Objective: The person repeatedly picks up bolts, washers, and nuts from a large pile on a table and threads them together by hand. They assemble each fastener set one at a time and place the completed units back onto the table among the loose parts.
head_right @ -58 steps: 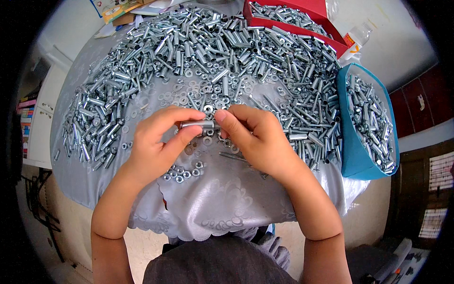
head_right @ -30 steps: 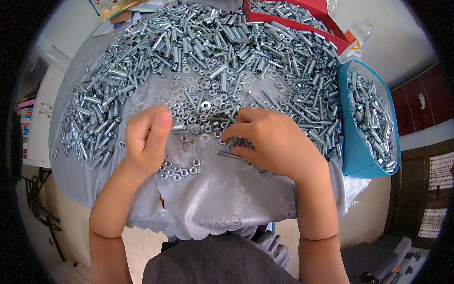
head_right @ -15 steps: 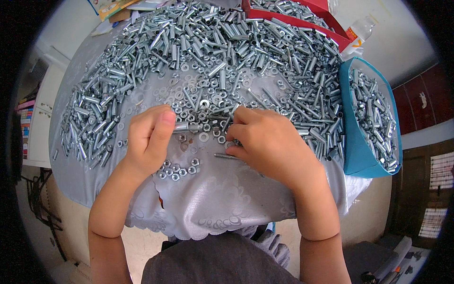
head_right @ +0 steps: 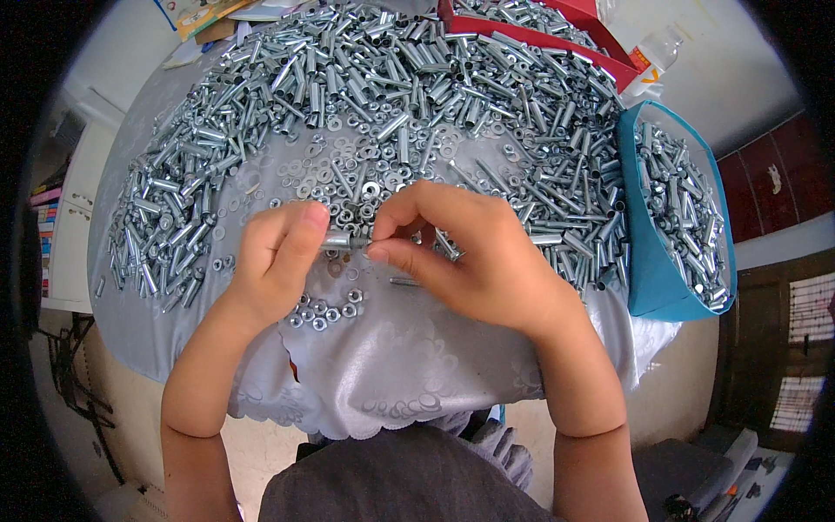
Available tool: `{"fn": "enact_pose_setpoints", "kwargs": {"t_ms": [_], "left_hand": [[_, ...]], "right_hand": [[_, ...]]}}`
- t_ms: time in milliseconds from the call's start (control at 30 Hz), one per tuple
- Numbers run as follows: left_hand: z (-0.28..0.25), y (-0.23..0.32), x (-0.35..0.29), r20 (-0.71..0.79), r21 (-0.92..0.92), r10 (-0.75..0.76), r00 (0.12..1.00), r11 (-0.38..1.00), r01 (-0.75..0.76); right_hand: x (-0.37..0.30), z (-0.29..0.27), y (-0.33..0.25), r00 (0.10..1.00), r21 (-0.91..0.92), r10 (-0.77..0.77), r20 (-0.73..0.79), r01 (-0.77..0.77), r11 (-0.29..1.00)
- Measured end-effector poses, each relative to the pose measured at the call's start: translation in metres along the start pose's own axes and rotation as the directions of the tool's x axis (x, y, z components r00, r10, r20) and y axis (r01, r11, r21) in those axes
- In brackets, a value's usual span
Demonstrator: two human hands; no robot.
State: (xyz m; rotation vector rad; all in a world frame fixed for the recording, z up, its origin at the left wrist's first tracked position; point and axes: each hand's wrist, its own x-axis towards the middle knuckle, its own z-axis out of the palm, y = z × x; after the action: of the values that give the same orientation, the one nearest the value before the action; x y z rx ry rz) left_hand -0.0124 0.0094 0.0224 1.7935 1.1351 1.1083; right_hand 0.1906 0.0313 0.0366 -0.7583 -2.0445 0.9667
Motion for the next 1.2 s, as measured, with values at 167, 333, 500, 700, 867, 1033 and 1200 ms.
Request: {"fn": "enact_pose_setpoints", "kwargs": {"t_ms": [167,333,500,700,867,1033,1200], "left_hand": [[-0.002,-0.002,-0.001,0.06,-0.029,-0.042,0.997,0.999,0.044],[-0.004,-0.002,-0.002,0.095,-0.14,-0.138,0.986,0.979,0.151],[0.0,-0.004,0.0,0.05,-0.136,-0.168,0.985,0.975,0.173],[0.001,-0.005,0.0,0.057,-0.127,-0.187,0.981,0.973,0.193],[-0.004,-0.005,-0.001,-0.036,-0.234,-0.213,0.976,0.952,0.199],[-0.007,-0.006,0.007,-0.169,-0.33,-0.222,0.96,0.931,0.157],[-0.006,-0.007,0.007,-0.195,-0.346,-0.232,0.953,0.925,0.155]], "right_hand": [[0.0,0.003,0.004,0.999,0.111,0.015,-0.04,-0.011,0.994],[0.001,0.002,0.004,0.999,0.022,-0.011,-0.043,0.011,1.0],[0.001,0.007,0.004,0.998,-0.11,-0.052,-0.045,0.047,0.993],[0.001,0.014,0.004,0.993,-0.124,-0.103,-0.048,0.097,0.988],[0.002,0.014,-0.005,0.994,-0.052,-0.02,-0.108,0.014,0.999],[0.002,0.022,0.012,0.928,-0.396,-0.265,0.261,0.353,0.848],[0.001,0.031,0.017,0.927,-0.443,-0.221,0.304,0.343,0.828]]}}
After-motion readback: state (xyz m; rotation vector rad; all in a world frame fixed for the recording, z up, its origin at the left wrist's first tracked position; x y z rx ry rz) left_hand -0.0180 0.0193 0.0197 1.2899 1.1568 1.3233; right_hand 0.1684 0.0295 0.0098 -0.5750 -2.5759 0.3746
